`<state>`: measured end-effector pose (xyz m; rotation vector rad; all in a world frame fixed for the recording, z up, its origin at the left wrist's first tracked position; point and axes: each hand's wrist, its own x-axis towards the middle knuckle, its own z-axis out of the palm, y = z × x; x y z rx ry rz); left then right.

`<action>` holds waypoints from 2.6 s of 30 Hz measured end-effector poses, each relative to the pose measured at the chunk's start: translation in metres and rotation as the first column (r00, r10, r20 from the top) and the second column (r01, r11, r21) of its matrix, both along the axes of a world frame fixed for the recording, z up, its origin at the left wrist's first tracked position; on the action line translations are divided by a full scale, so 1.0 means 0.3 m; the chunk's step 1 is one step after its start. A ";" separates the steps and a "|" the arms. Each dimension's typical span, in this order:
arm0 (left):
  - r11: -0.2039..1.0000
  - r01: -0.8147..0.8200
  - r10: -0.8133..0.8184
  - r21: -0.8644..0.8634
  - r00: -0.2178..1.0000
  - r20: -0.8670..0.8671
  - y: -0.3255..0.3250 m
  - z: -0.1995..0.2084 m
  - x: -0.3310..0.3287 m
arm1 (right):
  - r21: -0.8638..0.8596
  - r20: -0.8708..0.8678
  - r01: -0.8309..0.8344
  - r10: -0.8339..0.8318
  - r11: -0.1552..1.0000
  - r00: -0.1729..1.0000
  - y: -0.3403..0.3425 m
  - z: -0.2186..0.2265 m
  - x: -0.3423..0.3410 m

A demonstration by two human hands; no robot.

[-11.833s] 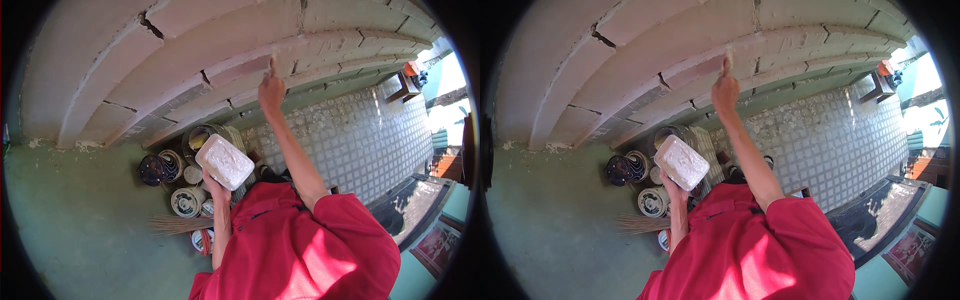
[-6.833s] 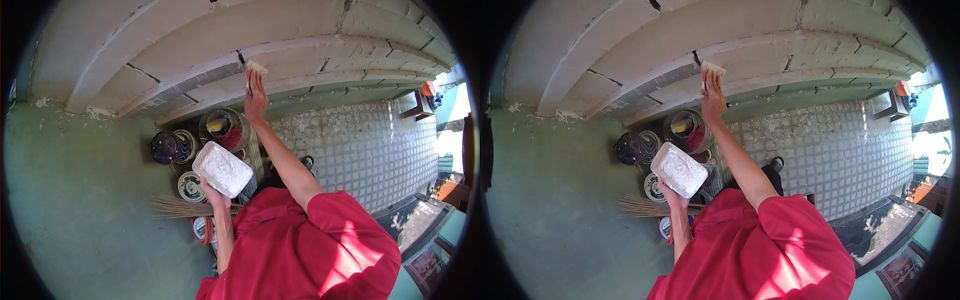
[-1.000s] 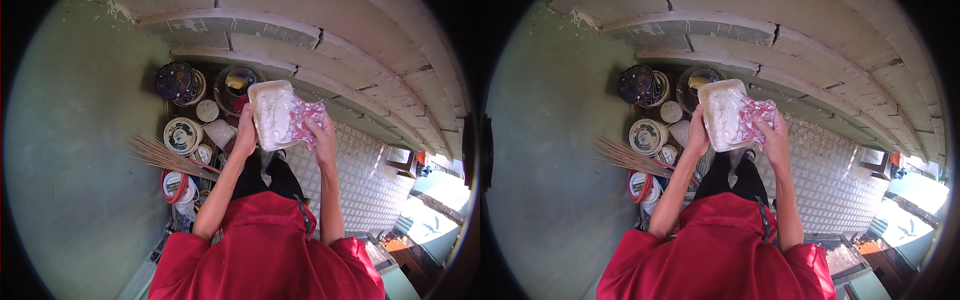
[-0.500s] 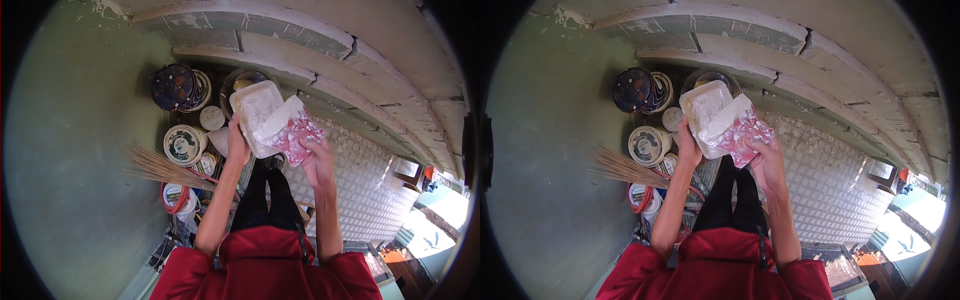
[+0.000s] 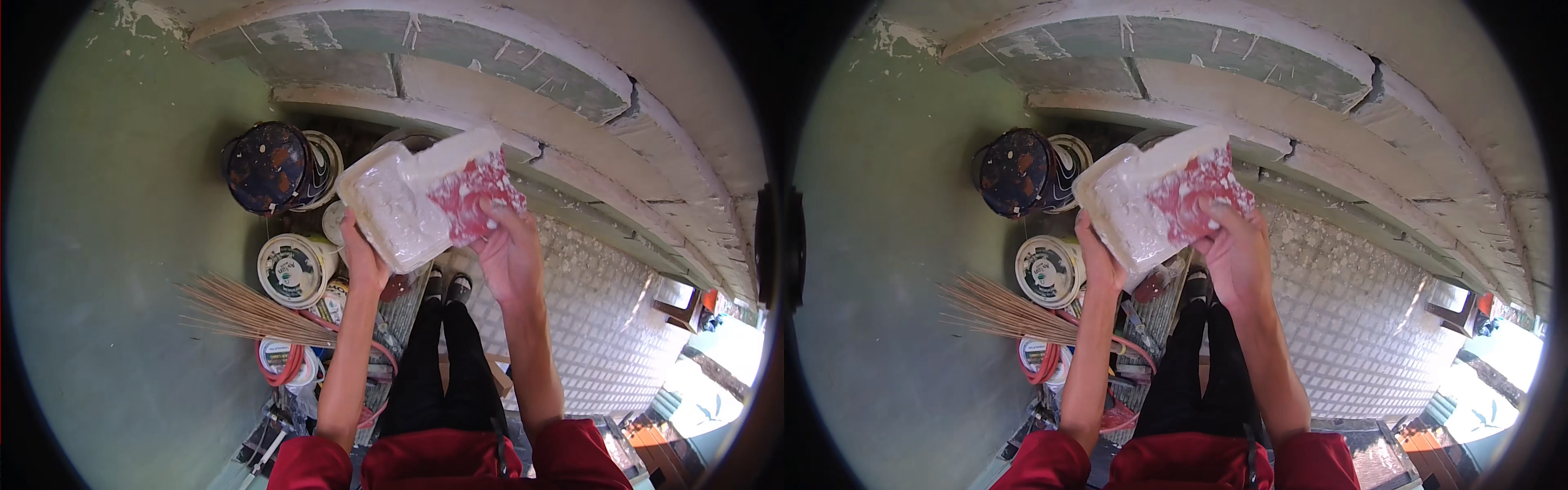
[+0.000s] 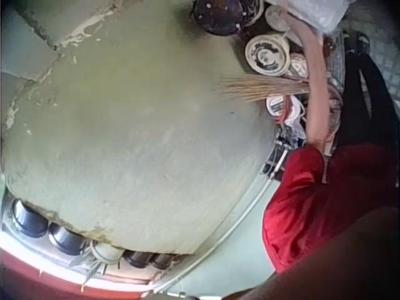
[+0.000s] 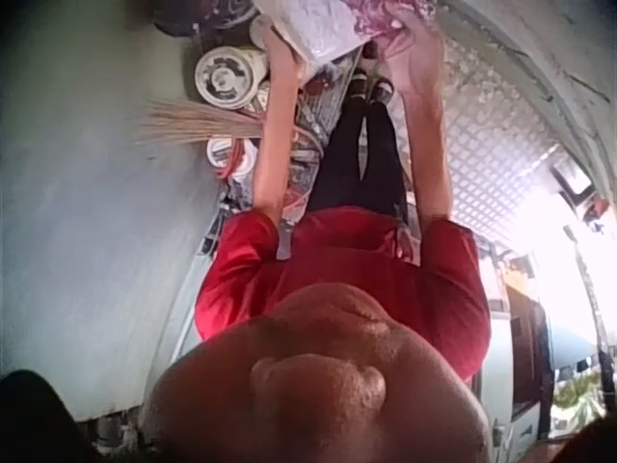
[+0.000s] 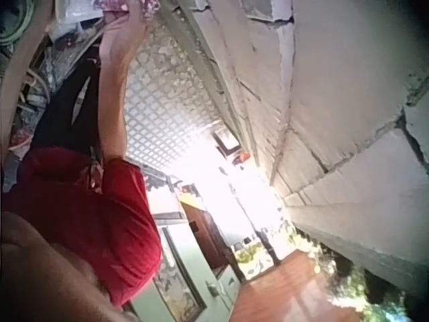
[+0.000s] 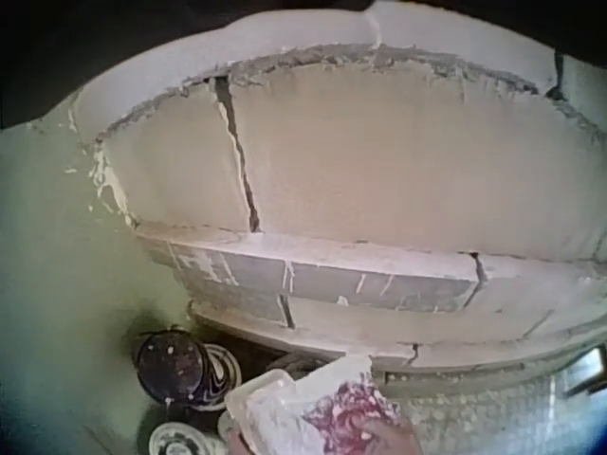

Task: The person is applying white putty or plaster to cracks in a brick wall using a putty knife.

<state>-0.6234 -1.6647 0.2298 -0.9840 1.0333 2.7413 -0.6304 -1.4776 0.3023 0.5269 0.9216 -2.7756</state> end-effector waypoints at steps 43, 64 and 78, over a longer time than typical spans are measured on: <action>0.998 -0.040 0.047 -0.051 0.986 0.160 -0.132 -0.067 0.430 | -0.003 -0.061 0.295 -0.295 0.956 0.954 -0.272 -0.186 -0.328; 0.999 -0.043 0.044 -0.007 0.986 0.162 -0.111 -0.070 0.443 | 0.085 0.029 0.385 -0.388 0.919 0.921 -0.311 -0.265 -0.348; 0.997 -0.079 0.080 -0.011 0.982 0.173 -0.125 -0.064 0.470 | 0.057 -0.287 0.391 -0.360 0.918 0.888 -0.330 -0.040 -0.365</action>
